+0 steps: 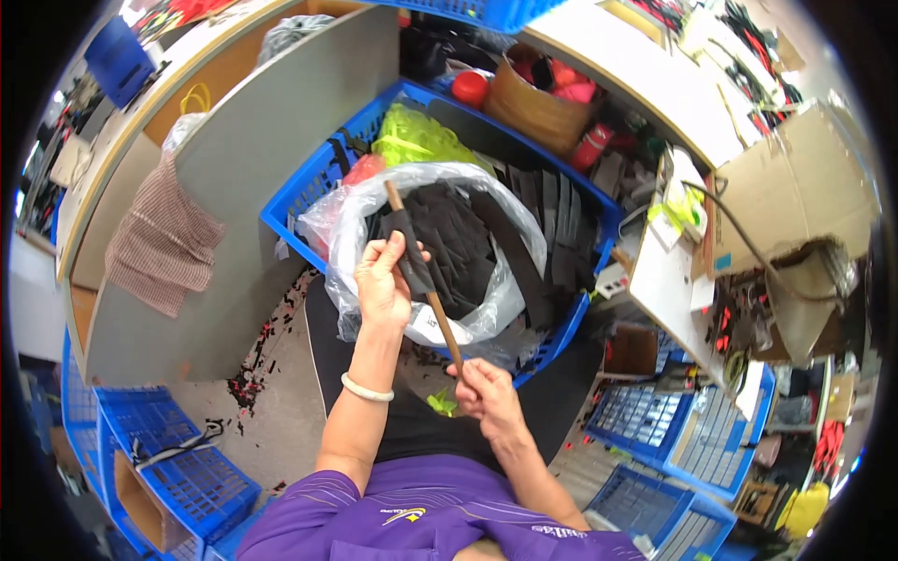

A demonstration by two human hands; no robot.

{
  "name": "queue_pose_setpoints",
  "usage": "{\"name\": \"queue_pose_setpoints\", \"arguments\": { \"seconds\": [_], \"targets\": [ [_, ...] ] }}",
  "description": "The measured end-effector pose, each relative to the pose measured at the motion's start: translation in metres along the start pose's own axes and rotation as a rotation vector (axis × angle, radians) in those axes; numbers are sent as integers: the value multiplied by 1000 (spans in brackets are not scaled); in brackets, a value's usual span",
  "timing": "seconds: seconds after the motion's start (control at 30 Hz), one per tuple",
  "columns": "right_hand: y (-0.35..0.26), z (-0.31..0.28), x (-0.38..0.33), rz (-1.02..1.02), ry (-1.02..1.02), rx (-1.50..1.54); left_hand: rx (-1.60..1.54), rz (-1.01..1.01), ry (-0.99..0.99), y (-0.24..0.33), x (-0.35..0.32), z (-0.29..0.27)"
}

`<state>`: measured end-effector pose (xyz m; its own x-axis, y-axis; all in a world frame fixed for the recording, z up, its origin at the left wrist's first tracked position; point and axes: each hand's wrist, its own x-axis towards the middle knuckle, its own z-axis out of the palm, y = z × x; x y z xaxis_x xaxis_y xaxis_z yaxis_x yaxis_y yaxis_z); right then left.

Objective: Assembling black foam components by inserting a wooden rod into them and inspecting the parts at a factory workstation.

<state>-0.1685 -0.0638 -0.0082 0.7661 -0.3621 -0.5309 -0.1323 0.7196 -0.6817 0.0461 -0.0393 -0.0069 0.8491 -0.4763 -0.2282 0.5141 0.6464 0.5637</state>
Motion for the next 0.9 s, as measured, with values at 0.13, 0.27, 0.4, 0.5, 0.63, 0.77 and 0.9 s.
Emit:
{"name": "queue_pose_setpoints", "arguments": {
  "seconds": [0.13, 0.27, 0.4, 0.5, 0.63, 0.77, 0.9],
  "targets": [
    [-12, -31, 4, -165, 93, -352, 48, 186, 191, 1, 43, -33],
    [-8, -77, 5, -242, 335, -509, 145, 317, 379, 23, 56, -16],
    [-1, -90, 69, -418, 458, -666, 460, 141, 152, 3, 21, -5],
    [-11, -60, 117, -472, 461, -798, 485, 15, -15, -15, -2, -13],
    [-22, -53, 152, -835, 381, -846, 522, -110, -92, -12, -25, 4],
    [-83, -6, 108, -372, -119, -268, 736, -222, -214, 0, -41, 7],
    [-84, -10, 100, -370, -132, -251, 903, -319, -330, 7, -47, 10]
  ]
}}
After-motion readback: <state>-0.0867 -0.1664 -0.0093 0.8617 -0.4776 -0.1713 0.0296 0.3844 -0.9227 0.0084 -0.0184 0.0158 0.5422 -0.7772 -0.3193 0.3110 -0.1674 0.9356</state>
